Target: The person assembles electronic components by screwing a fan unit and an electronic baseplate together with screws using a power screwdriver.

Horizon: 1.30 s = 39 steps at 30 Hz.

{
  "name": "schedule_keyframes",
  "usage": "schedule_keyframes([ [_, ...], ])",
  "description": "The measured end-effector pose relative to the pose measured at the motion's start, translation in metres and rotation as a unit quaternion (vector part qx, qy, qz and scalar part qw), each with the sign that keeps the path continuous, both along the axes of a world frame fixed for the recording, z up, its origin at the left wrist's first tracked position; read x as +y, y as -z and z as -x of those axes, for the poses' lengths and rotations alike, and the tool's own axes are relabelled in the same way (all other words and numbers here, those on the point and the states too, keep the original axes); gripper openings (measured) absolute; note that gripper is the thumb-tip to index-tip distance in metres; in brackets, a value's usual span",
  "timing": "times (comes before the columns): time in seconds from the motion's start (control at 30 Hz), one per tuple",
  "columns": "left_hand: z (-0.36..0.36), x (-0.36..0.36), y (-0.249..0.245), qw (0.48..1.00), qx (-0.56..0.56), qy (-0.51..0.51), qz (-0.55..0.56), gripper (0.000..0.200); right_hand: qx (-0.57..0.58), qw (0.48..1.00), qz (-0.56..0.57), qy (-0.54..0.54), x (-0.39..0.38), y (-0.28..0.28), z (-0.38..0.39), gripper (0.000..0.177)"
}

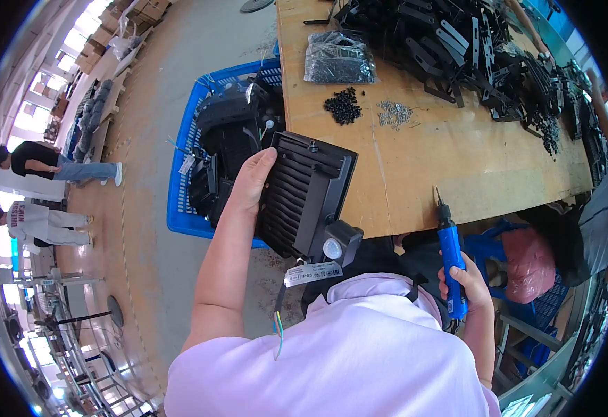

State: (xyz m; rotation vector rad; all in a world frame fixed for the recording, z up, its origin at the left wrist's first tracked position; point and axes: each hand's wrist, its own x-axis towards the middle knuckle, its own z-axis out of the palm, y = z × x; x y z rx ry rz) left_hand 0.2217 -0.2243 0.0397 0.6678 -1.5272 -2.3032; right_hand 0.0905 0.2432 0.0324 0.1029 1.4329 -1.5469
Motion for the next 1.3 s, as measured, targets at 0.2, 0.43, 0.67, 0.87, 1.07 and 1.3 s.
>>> schedule_keyframes([
  [0.2, 0.020, -0.007, -0.001, 0.983, -0.073, 0.044, 0.160, 0.033, 0.008, 1.000, -0.010, -0.010, -0.002, 0.003, 0.000, 0.085],
  [0.43, 0.090, 0.026, -0.002, 0.851, -0.214, 0.238, 0.416, 0.043, 0.027, 0.999, -0.033, -0.032, -0.006, -0.006, 0.002, 0.065],
  [0.67, 0.123, 0.043, 0.012, 0.767, -0.095, 0.234, 0.590, 0.033, 0.027, 0.999, -0.026, -0.026, 0.000, 0.005, 0.000, 0.069],
  [0.87, 0.092, 0.019, -0.021, 0.736, -0.291, 0.335, 0.512, 0.040, 0.024, 0.999, -0.017, -0.019, 0.004, 0.009, 0.000, 0.071],
  [1.07, 0.074, 0.007, -0.011, 0.709, -0.317, 0.359, 0.518, 0.049, 0.022, 0.999, -0.015, -0.023, 0.004, 0.009, 0.003, 0.069],
  [1.3, 0.085, 0.012, -0.002, 0.677, -0.326, 0.363, 0.551, 0.046, 0.036, 0.998, -0.029, -0.034, 0.002, 0.009, 0.003, 0.066],
])
